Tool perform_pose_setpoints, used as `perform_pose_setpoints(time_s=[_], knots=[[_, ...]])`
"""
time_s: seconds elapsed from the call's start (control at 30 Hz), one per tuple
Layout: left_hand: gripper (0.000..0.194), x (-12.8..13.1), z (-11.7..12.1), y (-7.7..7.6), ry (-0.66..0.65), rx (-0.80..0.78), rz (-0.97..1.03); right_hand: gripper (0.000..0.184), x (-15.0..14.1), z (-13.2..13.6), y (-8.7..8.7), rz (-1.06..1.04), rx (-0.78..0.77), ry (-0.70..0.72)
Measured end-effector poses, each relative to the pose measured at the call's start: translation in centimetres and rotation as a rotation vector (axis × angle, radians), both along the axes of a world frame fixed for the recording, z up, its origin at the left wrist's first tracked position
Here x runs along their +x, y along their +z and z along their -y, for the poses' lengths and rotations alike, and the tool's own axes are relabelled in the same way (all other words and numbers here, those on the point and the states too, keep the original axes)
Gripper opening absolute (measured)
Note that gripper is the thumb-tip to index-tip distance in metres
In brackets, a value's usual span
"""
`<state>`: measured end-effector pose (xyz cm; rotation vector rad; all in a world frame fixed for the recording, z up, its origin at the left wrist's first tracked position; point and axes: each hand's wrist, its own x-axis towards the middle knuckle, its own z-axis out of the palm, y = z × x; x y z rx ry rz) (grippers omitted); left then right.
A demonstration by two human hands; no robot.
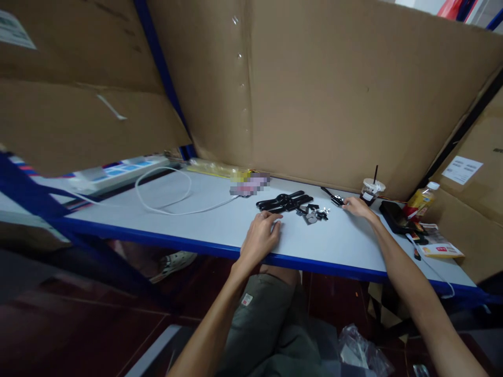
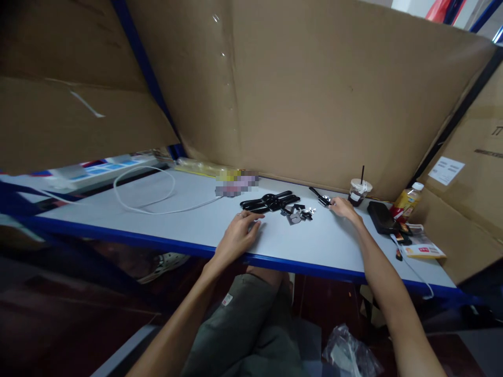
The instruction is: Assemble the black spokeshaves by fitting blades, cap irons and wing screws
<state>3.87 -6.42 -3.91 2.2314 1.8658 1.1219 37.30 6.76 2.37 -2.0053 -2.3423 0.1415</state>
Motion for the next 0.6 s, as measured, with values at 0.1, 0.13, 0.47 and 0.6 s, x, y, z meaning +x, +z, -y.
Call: perform_pose_setpoints(time_s=[0.1,0.13,0.47,0.6], knots=[[0.032,0.0,-0.1,0.0,0.01,-0.005,-0.028,0.036,-0.1,-0.1,0.0,0.049,-0.008,-0.016],[0.033,0.0,-0.1,-0.1,0.013,-0.006,-0.038,0.036,-0.2,-0.1,0.0,0.065,-0.006,-0.019],[0.035,0.6,-0.2,0.6,0.112,-0.023,-0.235,0.037,-1.0,0.6,-0.3,0.13,0.041,-0.051],[0.036,1.3,-2.0,1.6,0.131,-0.047,-0.338,0.036,-1.2,0.9,-0.2,0.111,0.066,-0.071]])
